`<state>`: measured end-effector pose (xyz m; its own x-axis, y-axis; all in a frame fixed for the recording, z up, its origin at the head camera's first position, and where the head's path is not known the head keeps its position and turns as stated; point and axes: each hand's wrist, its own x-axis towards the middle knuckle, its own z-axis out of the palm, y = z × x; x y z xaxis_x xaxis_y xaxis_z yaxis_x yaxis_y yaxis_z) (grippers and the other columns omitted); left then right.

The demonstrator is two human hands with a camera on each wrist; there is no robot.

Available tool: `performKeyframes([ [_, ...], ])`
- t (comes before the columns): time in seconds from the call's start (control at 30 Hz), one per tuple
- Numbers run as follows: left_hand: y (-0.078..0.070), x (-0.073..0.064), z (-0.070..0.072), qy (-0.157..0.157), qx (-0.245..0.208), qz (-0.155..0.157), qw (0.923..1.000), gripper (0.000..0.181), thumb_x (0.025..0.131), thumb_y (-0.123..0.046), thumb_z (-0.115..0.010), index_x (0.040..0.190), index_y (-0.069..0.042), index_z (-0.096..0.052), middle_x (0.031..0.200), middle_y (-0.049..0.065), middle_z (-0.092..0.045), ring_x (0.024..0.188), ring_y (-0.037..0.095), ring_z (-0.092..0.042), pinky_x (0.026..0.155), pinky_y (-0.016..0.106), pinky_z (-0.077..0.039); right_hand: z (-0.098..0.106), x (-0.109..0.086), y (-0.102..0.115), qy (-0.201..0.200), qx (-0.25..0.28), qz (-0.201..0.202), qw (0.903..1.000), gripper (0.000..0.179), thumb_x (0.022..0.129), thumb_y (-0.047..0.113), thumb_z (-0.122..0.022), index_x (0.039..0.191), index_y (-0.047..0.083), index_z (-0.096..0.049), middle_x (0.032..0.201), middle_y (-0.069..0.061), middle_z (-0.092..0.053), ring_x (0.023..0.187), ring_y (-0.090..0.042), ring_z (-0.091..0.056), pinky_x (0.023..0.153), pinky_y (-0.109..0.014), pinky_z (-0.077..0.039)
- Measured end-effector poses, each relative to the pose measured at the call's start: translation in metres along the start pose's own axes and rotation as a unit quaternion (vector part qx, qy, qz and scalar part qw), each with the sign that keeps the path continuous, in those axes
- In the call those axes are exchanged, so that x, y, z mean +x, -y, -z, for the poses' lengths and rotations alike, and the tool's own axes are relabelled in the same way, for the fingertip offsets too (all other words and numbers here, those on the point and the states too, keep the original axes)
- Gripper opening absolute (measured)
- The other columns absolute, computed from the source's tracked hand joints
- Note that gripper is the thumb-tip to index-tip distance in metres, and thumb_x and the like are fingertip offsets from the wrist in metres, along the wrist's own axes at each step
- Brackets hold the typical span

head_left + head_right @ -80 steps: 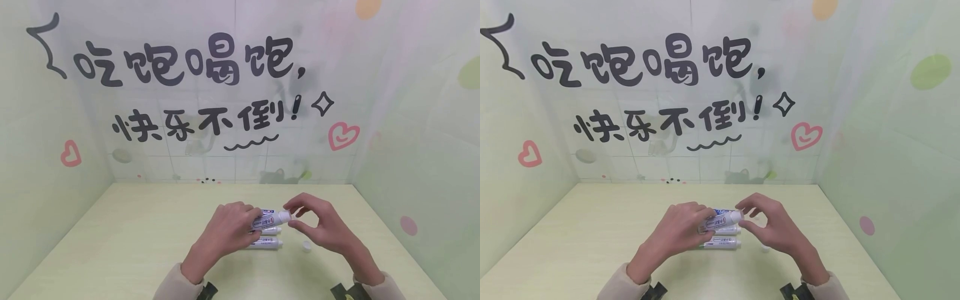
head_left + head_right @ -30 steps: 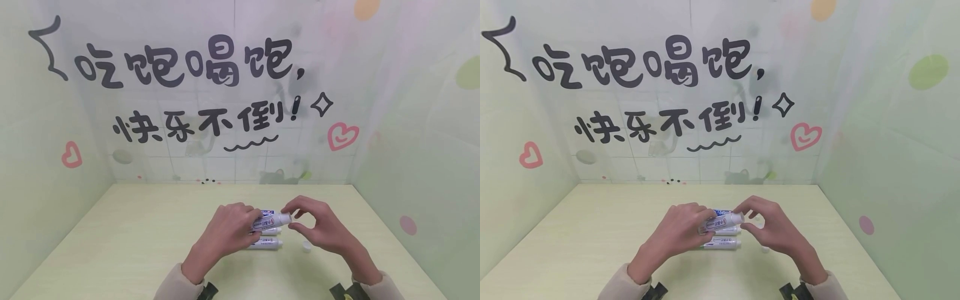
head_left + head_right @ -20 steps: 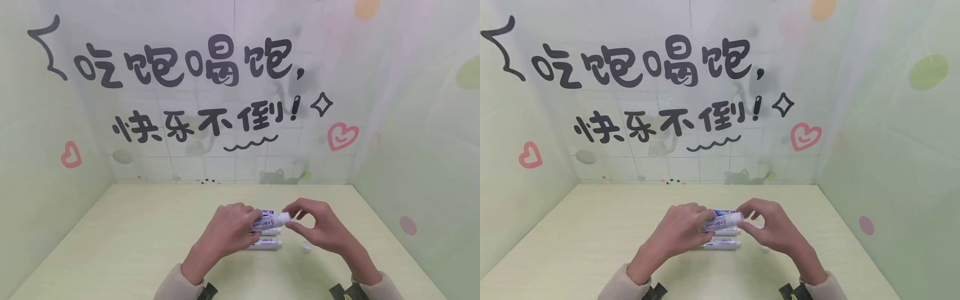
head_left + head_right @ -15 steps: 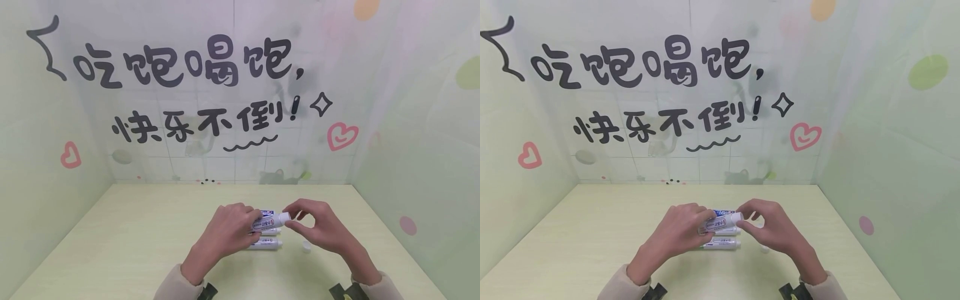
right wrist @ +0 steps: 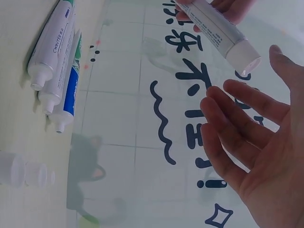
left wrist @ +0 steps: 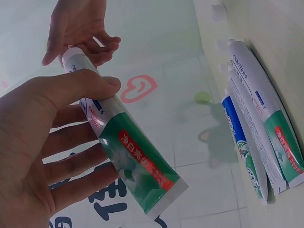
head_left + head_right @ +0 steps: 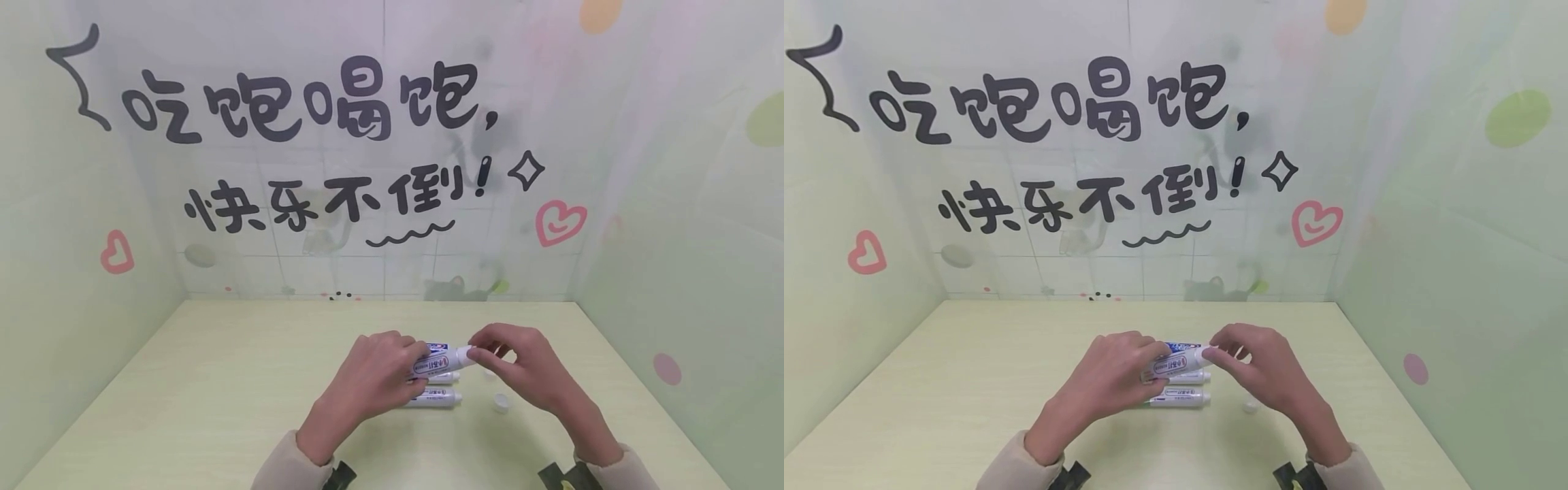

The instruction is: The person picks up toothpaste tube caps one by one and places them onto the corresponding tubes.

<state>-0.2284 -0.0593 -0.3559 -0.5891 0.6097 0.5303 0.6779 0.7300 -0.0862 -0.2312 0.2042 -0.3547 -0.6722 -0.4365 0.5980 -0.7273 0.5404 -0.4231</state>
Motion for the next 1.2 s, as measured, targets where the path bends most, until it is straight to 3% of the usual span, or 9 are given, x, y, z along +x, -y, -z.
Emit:
performKeyframes([
  [0.2, 0.0005, 0.0, 0.0008, -0.001, 0.006, -0.001, 1.0, 0.022, 0.078, -0.032, -0.083, 0.094, -0.02, -0.074, 0.074, -0.012, -0.067, 0.059, 0.004, -0.049, 0.047, 0.018, -0.032, 0.0029, 0.0015, 0.0014, -0.02, 0.035, 0.049, 0.9979, 0.034, 0.083, 0.007, -0.084, 0.112, 0.018, -0.071, 0.106, 0.004, -0.072, 0.086, -0.008, -0.069, 0.074, -0.026, -0.059],
  [0.33, 0.0008, 0.0001, 0.0009, 0.004, 0.006, 0.002, 1.0, 0.022, 0.078, -0.033, -0.083, 0.095, -0.02, -0.075, 0.074, -0.012, -0.068, 0.06, 0.004, -0.049, 0.047, 0.019, -0.032, 0.0033, 0.0028, 0.0033, -0.017, 0.029, 0.092, 0.9952, 0.044, 0.078, 0.002, -0.086, 0.116, 0.02, -0.07, 0.121, 0.0, -0.068, 0.106, -0.013, -0.067, 0.081, -0.024, -0.057],
  [0.5, 0.0011, 0.0002, 0.0004, 0.007, 0.004, 0.005, 1.0, 0.022, 0.079, -0.032, -0.082, 0.094, -0.02, -0.074, 0.074, -0.012, -0.067, 0.059, 0.004, -0.048, 0.048, 0.018, -0.031, 0.0015, 0.0031, 0.0043, -0.004, 0.039, 0.117, 0.9924, 0.049, 0.075, -0.005, -0.085, 0.116, 0.018, -0.071, 0.119, 0.001, -0.066, 0.11, -0.012, -0.062, 0.087, -0.02, -0.052],
  [0.63, 0.0013, 0.0003, -0.0003, 0.007, 0.003, 0.005, 1.0, 0.021, 0.079, -0.032, -0.082, 0.093, -0.02, -0.073, 0.073, -0.012, -0.067, 0.059, 0.003, -0.045, 0.048, 0.018, -0.03, 0.0003, 0.0025, 0.0037, 0.002, 0.049, 0.119, 0.9917, 0.05, 0.074, -0.008, -0.085, 0.114, 0.017, -0.071, 0.113, 0.003, -0.066, 0.104, -0.012, -0.063, 0.086, -0.02, -0.052],
  [0.97, 0.0016, 0.001, 0.0001, 0.005, 0.006, 0.004, 1.0, 0.021, 0.079, -0.032, -0.082, 0.094, -0.02, -0.074, 0.074, -0.011, -0.068, 0.059, 0.004, -0.047, 0.047, 0.018, -0.031, -0.0006, 0.0022, 0.0039, 0.011, 0.058, 0.079, 0.9952, 0.048, 0.074, -0.01, -0.085, 0.11, 0.019, -0.072, 0.11, 0.009, -0.068, 0.101, -0.008, -0.065, 0.084, -0.023, -0.056],
  [1.2, 0.0017, 0.0005, -0.0004, 0.004, 0.004, 0.003, 1.0, 0.021, 0.079, -0.033, -0.082, 0.094, -0.02, -0.074, 0.075, -0.011, -0.068, 0.06, 0.004, -0.05, 0.047, 0.019, -0.032, -0.0021, 0.0027, 0.0023, 0.004, 0.046, 0.09, 0.9948, 0.044, 0.076, -0.007, -0.084, 0.111, 0.017, -0.071, 0.104, 0.006, -0.071, 0.091, -0.009, -0.067, 0.082, -0.021, -0.056],
])
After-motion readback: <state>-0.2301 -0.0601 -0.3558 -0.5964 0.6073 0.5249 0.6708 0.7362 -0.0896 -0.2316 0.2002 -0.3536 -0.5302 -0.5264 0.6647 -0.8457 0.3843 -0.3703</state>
